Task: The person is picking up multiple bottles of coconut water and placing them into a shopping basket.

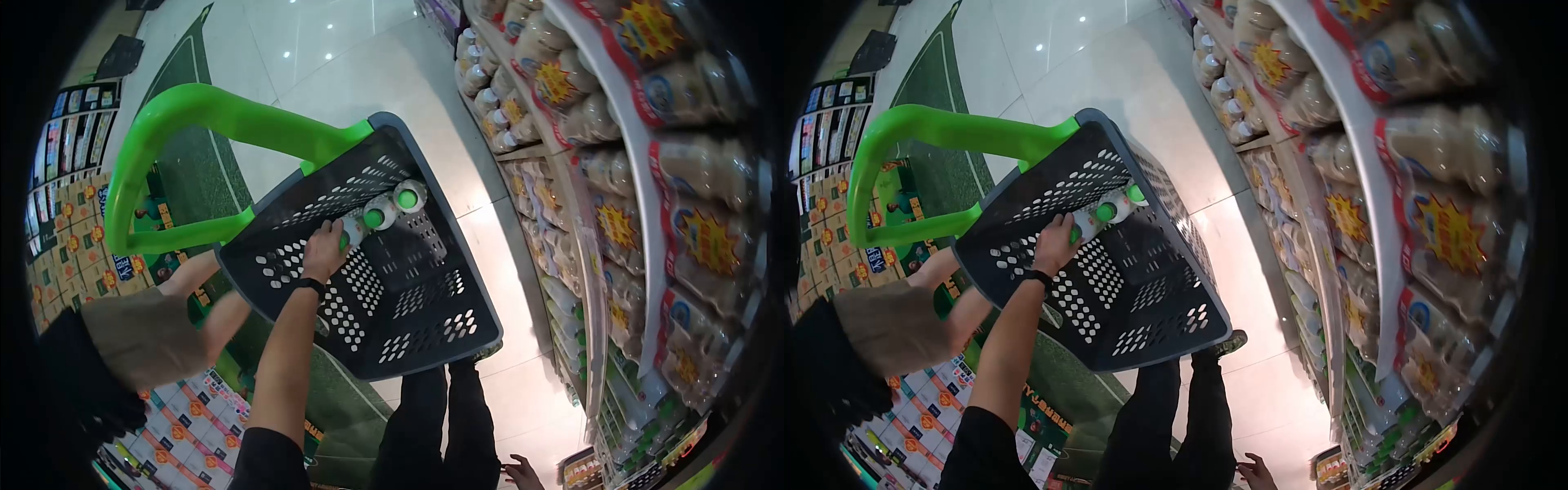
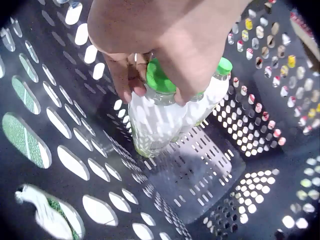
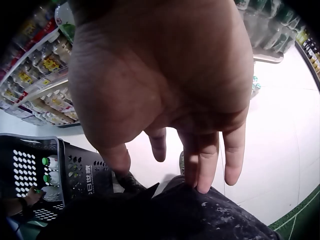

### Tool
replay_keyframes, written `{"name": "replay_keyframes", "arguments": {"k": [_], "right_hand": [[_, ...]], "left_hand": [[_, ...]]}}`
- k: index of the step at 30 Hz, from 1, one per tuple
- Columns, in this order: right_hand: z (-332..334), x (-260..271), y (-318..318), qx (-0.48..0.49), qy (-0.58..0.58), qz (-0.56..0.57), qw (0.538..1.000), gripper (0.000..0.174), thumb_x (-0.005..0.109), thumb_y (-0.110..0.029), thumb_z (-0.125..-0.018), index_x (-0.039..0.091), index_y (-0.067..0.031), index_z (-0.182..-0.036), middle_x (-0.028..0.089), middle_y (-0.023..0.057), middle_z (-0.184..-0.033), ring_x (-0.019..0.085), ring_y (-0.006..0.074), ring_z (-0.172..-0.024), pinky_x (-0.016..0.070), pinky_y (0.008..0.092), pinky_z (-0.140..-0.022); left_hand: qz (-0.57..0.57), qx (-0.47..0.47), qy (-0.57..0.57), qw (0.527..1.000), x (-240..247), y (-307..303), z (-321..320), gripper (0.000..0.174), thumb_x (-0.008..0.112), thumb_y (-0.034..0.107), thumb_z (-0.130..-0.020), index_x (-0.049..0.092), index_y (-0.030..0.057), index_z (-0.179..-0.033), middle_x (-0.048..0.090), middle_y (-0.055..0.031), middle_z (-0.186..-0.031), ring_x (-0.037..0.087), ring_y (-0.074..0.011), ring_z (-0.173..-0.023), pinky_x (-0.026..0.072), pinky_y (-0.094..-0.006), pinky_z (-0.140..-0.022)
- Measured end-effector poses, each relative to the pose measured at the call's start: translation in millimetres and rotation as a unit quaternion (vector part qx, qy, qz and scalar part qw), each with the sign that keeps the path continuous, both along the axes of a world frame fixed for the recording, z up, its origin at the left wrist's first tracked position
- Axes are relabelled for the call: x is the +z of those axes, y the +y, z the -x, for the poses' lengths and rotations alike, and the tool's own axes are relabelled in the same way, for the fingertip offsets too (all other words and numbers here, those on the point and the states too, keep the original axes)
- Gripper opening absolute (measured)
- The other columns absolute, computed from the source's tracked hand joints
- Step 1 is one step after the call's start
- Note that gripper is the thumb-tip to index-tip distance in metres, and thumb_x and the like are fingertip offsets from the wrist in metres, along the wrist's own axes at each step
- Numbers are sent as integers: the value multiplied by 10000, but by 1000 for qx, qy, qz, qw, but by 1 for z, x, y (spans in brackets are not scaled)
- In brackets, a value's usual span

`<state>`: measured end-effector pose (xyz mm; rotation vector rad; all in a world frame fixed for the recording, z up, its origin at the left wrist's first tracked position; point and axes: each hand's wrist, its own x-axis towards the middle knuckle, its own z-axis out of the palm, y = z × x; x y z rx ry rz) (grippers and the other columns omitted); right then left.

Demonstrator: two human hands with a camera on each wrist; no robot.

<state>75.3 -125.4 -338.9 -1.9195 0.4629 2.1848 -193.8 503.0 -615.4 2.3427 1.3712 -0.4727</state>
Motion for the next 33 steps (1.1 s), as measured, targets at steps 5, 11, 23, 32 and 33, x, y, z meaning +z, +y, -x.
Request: {"name": "replay_keyframes", "arguments": {"k": [5, 11, 23, 32, 33], "right_hand": [[0, -1, 34, -53, -32, 13, 998, 521, 518, -312, -1032, 352, -121, -1488, 611, 151, -1297, 597, 250, -1186, 493, 420, -978], [0, -8, 26, -104, -76, 19, 992, 538, 535, -322, -1027, 351, -112, -1487, 598, 178, -1308, 598, 283, -1193, 502, 424, -975], [13, -23, 1, -144, -116, -25, 982, 564, 553, -384, -1018, 378, -86, -1464, 583, 203, -1312, 594, 308, -1192, 510, 441, -986], [8, -20, -59, -171, -151, -71, 971, 604, 572, -408, -1003, 355, -102, -1476, 585, 226, -1300, 596, 335, -1190, 501, 468, -994], [4, -20, -66, -169, -155, -76, 970, 604, 572, -408, -1003, 355, -102, -1476, 585, 226, -1300, 596, 335, -1190, 501, 468, -994]], "left_hand": [[25, -10, -1, 1000, -28, 6, 5, 525, 781, 159, -755, 517, 80, -1203, 568, -164, -1104, 617, -364, -1027, 542, -468, -834], [-18, 26, 1, 999, -71, -8, 9, 485, 747, 102, -761, 517, 90, -1188, 553, -180, -1128, 611, -383, -1021, 544, -477, -845], [23, 162, -49, 985, -65, -18, 17, 746, 714, 24, -761, 368, 91, -1418, 501, -290, -1251, 590, -489, -1089, 521, -504, -921], [186, 117, 109, 969, -3, -89, -19, 755, 607, 473, -881, 399, -49, -1386, 548, -326, -1259, 620, -446, -1113, 516, -480, -953], [262, 65, 139, 953, 28, -98, -35, 702, 579, 537, -889, 578, -59, -1259, 683, -277, -1096, 654, -412, -1077, 519, -482, -941]]}}
